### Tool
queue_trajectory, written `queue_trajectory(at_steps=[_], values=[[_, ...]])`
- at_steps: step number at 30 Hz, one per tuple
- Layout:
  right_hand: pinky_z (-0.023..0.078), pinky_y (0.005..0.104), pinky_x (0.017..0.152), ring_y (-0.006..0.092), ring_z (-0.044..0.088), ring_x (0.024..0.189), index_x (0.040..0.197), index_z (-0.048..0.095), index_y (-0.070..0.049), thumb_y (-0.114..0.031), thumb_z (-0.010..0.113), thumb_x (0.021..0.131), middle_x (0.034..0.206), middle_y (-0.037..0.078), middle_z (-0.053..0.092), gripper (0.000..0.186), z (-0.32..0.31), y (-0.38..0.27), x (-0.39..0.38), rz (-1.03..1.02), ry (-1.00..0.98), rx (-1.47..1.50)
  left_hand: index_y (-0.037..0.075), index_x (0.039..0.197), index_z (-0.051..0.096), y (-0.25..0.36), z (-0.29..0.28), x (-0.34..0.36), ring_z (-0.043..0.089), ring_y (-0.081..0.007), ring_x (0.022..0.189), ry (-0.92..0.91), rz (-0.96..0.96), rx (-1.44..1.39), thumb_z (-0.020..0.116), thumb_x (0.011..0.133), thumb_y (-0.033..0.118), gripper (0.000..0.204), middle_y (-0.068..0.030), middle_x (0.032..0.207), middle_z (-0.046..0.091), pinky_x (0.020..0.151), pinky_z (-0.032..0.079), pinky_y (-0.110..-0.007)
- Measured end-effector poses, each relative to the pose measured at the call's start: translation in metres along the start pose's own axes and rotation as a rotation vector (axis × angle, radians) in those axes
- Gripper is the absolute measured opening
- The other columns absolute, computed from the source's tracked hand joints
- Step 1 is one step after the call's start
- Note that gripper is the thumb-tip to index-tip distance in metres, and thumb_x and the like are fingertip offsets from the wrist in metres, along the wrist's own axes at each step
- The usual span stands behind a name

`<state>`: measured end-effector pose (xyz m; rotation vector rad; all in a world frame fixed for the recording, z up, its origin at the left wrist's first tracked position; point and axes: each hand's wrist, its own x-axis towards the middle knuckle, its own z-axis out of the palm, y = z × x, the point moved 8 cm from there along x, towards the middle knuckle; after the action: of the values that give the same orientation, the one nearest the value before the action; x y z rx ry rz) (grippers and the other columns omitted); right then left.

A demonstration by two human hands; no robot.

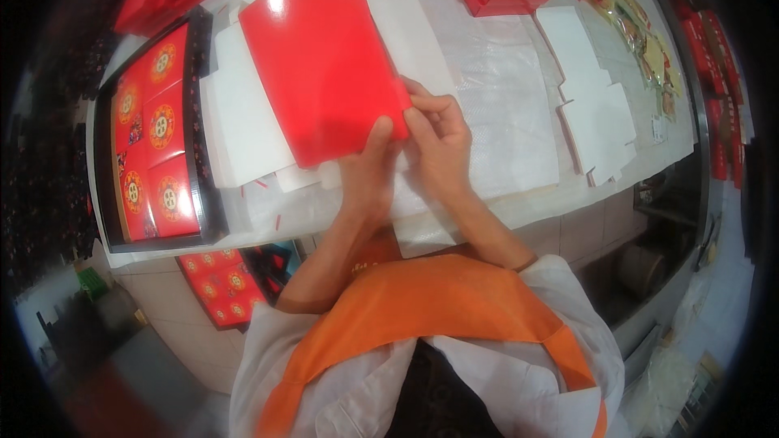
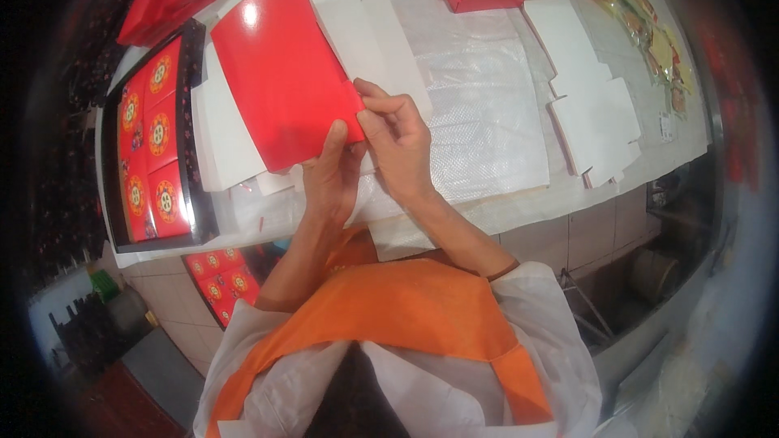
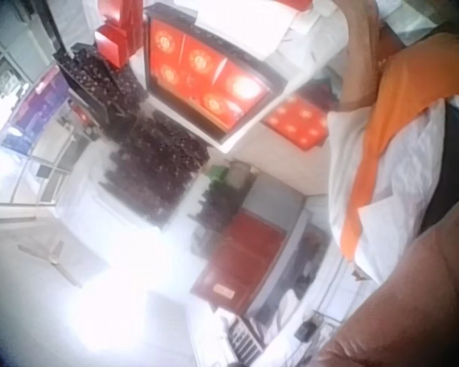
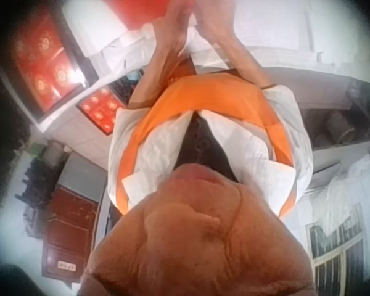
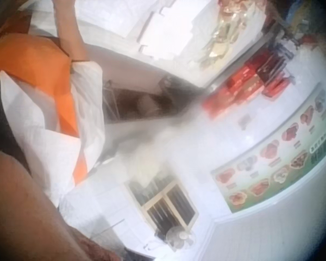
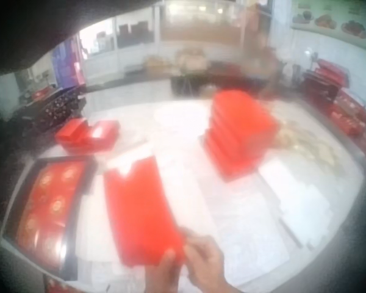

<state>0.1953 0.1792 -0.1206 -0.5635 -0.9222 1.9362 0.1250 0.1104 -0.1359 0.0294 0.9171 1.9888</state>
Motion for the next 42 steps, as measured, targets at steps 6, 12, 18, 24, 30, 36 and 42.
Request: queue_trajectory(at_steps=[6,12,18,24,30,36,42], values=[[0.05,0.0214,0.068,0.0155,0.056,0.095,0.095,0.049,0.003,-0.001,0.05,0.088,0.123,0.023,0.047,0.008,0.001,-0.006,-0.001,-0.041,0.006,-0.124,0.012,0.112,0.049,-0.004,-0.005,0.002,0.053,-0.0121,0.093,-0.032,0.009,0.027,0.061,0.084,0.009,0.03,-0.0012,0.105,0.055,0.078,0.046,-0.028],[0.049,0.0243,0.075,0.0162,0.056,0.095,0.094,0.052,0.004,-0.002,0.052,0.087,0.122,0.022,0.049,0.009,-0.001,-0.008,-0.003,-0.027,0.042,-0.228,0.011,0.112,0.049,-0.002,-0.007,0.002,0.053,-0.0119,0.093,-0.037,0.018,0.111,0.059,0.085,0.009,0.029,-0.0011,0.105,0.055,0.078,0.046,-0.027],[0.047,0.0258,0.08,0.0164,0.055,0.098,0.092,0.054,0.004,-0.002,0.053,0.086,0.119,0.021,0.052,0.009,-0.001,-0.011,-0.004,-0.008,0.082,-0.29,0.009,0.112,0.049,0.002,-0.01,0.003,0.054,-0.0129,0.094,-0.03,0.064,0.262,0.057,0.086,0.009,0.027,-0.002,0.105,0.055,0.082,0.047,-0.028],[0.048,0.0242,0.077,0.0151,0.056,0.095,0.094,0.055,0.005,-0.003,0.053,0.086,0.12,0.021,0.052,0.011,0.0,-0.009,-0.003,-0.013,0.074,-0.351,0.009,0.111,0.05,0.004,-0.012,0.005,0.054,-0.0117,0.091,-0.036,0.144,0.318,0.056,0.087,0.008,0.025,-0.0016,0.104,0.055,0.078,0.047,-0.026],[0.048,0.0242,0.076,0.0157,0.055,0.098,0.099,0.056,0.006,-0.002,0.051,0.088,0.122,0.021,0.051,0.015,0.007,-0.011,-0.003,-0.038,-0.012,-0.356,0.01,0.111,0.051,0.005,-0.013,0.007,0.054,-0.0101,0.09,-0.018,0.146,0.356,0.057,0.086,0.008,0.025,-0.001,0.102,0.056,0.075,0.045,-0.025],[0.043,0.0281,0.089,0.0192,0.048,0.112,0.103,0.053,0.005,-0.003,0.048,0.089,0.129,0.022,0.043,0.017,0.005,0.0,-0.005,-0.011,-0.067,-0.119,0.008,0.114,0.049,0.006,-0.009,0.006,0.052,-0.0124,0.095,-0.07,0.12,0.334,0.057,0.087,0.01,0.028,-0.0024,0.107,0.054,0.079,0.044,-0.027],[0.037,0.0324,0.097,0.0228,0.042,0.119,0.116,0.044,0.004,-0.006,0.05,0.088,0.133,0.021,0.037,0.03,0.015,-0.02,-0.003,-0.054,-0.208,-0.383,0.007,0.118,0.046,0.004,-0.011,-0.002,0.05,-0.0136,0.1,-0.081,-0.045,0.42,0.055,0.087,0.011,0.032,-0.0045,0.111,0.051,0.085,0.042,-0.028]])
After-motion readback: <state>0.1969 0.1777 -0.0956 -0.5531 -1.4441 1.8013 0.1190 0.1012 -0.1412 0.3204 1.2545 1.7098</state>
